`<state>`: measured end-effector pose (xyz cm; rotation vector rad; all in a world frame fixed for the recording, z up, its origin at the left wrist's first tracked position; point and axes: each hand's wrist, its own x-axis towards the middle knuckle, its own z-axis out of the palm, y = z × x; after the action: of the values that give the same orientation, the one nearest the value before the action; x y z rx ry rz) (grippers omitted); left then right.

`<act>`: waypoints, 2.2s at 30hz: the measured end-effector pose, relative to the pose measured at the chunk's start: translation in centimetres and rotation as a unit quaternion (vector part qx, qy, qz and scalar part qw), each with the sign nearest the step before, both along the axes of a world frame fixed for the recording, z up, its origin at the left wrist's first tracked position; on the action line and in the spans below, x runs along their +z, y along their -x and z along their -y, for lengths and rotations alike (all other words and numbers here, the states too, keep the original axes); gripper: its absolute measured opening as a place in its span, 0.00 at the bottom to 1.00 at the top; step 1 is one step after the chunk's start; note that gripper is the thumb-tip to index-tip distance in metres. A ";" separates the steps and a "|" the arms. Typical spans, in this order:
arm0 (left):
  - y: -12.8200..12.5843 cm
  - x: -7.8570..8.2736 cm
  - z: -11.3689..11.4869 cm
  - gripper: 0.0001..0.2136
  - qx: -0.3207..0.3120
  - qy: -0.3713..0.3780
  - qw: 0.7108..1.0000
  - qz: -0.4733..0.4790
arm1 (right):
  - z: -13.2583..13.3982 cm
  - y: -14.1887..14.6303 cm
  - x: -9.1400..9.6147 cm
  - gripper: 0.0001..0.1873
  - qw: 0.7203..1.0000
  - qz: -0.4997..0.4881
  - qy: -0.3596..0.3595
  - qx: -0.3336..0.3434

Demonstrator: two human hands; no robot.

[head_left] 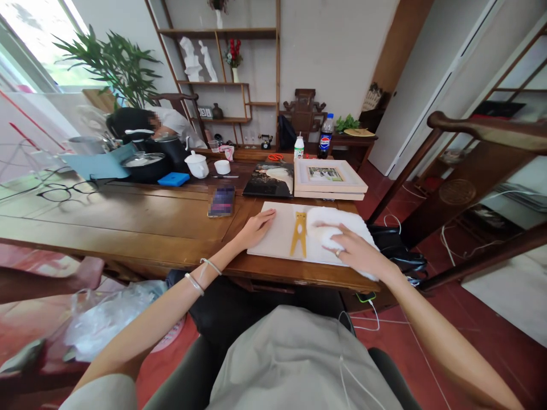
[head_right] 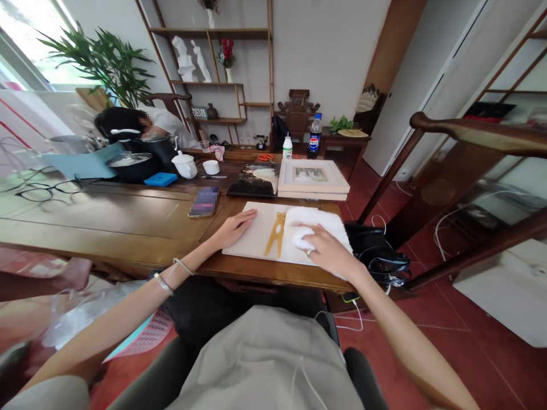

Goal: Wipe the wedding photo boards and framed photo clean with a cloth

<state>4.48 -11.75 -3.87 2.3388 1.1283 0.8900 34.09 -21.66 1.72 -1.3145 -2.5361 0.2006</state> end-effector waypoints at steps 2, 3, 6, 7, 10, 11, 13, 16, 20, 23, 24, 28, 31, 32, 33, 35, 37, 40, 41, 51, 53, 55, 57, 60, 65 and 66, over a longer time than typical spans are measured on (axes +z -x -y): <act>0.0 0.0 0.0 0.22 -0.001 0.000 1.000 0.000 | -1.8 -0.6 -0.5 0.12 1.000 -0.011 -0.005 -0.012; 0.0 -0.1 -0.1 0.22 -0.001 0.001 1.000 0.000 | -2.2 -0.7 -0.6 0.11 1.000 -0.015 -0.006 -0.015; 0.1 -0.2 -0.1 0.21 -0.001 0.000 1.000 -0.003 | -1.0 -0.1 -0.4 0.11 1.000 -0.018 -0.010 -0.003; 0.1 -0.2 -0.1 0.21 -0.001 -0.001 1.000 -0.003 | 0.2 0.3 -0.2 0.12 1.000 -0.015 -0.009 0.005; 0.1 -0.2 -0.2 0.22 -0.002 -0.003 1.000 -0.004 | 3.8 1.3 0.5 0.14 1.000 -0.001 0.005 0.031; 0.1 -0.2 -0.2 0.22 -0.003 -0.004 1.000 -0.003 | 4.6 1.5 0.6 0.15 0.999 0.002 0.010 0.037; 0.1 -0.2 -0.2 0.22 -0.003 -0.004 1.000 -0.003 | 4.9 1.4 0.8 0.15 0.999 0.005 0.015 0.041; 0.1 -0.2 -0.2 0.22 -0.004 -0.001 1.000 -0.003 | 2.3 0.6 0.6 0.14 1.000 0.009 0.008 0.024; 0.1 -0.2 -0.2 0.22 -0.007 0.002 1.000 -0.004 | -3.3 -0.2 -0.2 0.12 0.999 0.024 -0.018 -0.012; 0.1 -0.2 -0.2 0.21 -0.007 0.001 1.000 -0.004 | -5.1 0.3 -0.7 0.13 0.998 0.038 -0.038 -0.040; 0.1 -0.2 -0.2 0.21 -0.006 0.000 1.000 -0.004 | -4.8 0.7 -0.8 0.13 0.997 0.041 -0.044 -0.042; 0.1 -0.2 -0.2 0.22 -0.004 -0.001 1.000 -0.006 | -0.5 2.8 -0.5 0.11 0.998 0.038 -0.057 -0.005; 0.0 -0.1 -0.2 0.21 -0.005 -0.003 1.000 -0.007 | 2.4 3.9 0.3 0.10 0.998 0.024 -0.046 0.021; 0.0 -0.1 -0.2 0.21 -0.005 -0.003 1.000 -0.006 | 2.6 4.0 0.5 0.10 0.999 0.020 -0.038 0.021; 0.0 -0.1 -0.1 0.21 -0.005 -0.003 1.000 -0.005 | 2.4 3.9 0.6 0.11 0.999 0.016 -0.031 0.014; 0.0 -0.1 -0.1 0.22 -0.005 -0.003 1.000 -0.004 | 1.0 3.6 0.6 0.10 1.000 0.009 -0.023 -0.008; 0.0 -0.1 -0.1 0.22 -0.004 -0.003 1.000 -0.001 | -1.1 3.4 0.4 0.10 0.999 0.002 -0.025 -0.023; 0.0 -0.1 -0.1 0.22 -0.005 -0.002 1.000 -0.001 | -3.7 3.4 0.0 0.13 0.999 -0.004 -0.035 -0.027; 0.0 -0.1 -0.1 0.22 -0.004 -0.002 1.000 -0.001 | -4.2 3.4 -0.1 0.14 0.999 -0.005 -0.040 -0.027; 0.0 -0.2 -0.2 0.22 -0.003 -0.005 1.000 -0.006 | -4.7 3.8 -1.0 0.17 0.994 0.004 -0.108 -0.030; 0.1 -0.2 -0.2 0.23 -0.001 -0.009 1.000 -0.008 | -4.8 3.8 -1.1 0.18 0.993 0.008 -0.113 -0.036; 0.0 -0.2 -0.2 0.23 0.002 -0.011 1.000 -0.012 | -5.0 3.8 -1.2 0.18 0.993 0.012 -0.111 -0.045; 0.0 -0.3 -0.2 0.23 0.003 -0.012 1.000 -0.011 | -5.1 3.9 -1.3 0.18 0.993 0.014 -0.107 -0.052; 0.0 -0.3 -0.3 0.23 -0.002 -0.011 1.000 -0.004 | -5.2 4.2 -1.4 0.17 0.993 0.018 -0.107 -0.050; 0.0 -0.5 -0.4 0.21 -0.005 -0.015 1.000 0.004 | -5.2 5.0 -1.5 0.12 0.993 0.021 -0.112 -0.040; -0.1 -0.5 -0.4 0.21 -0.003 -0.020 1.000 0.009 | -5.1 5.1 -1.5 0.13 0.993 0.022 -0.113 -0.040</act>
<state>4.53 -11.35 -4.39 2.3607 1.1060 0.9370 28.96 -16.55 0.20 -1.3395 -2.4492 -0.1289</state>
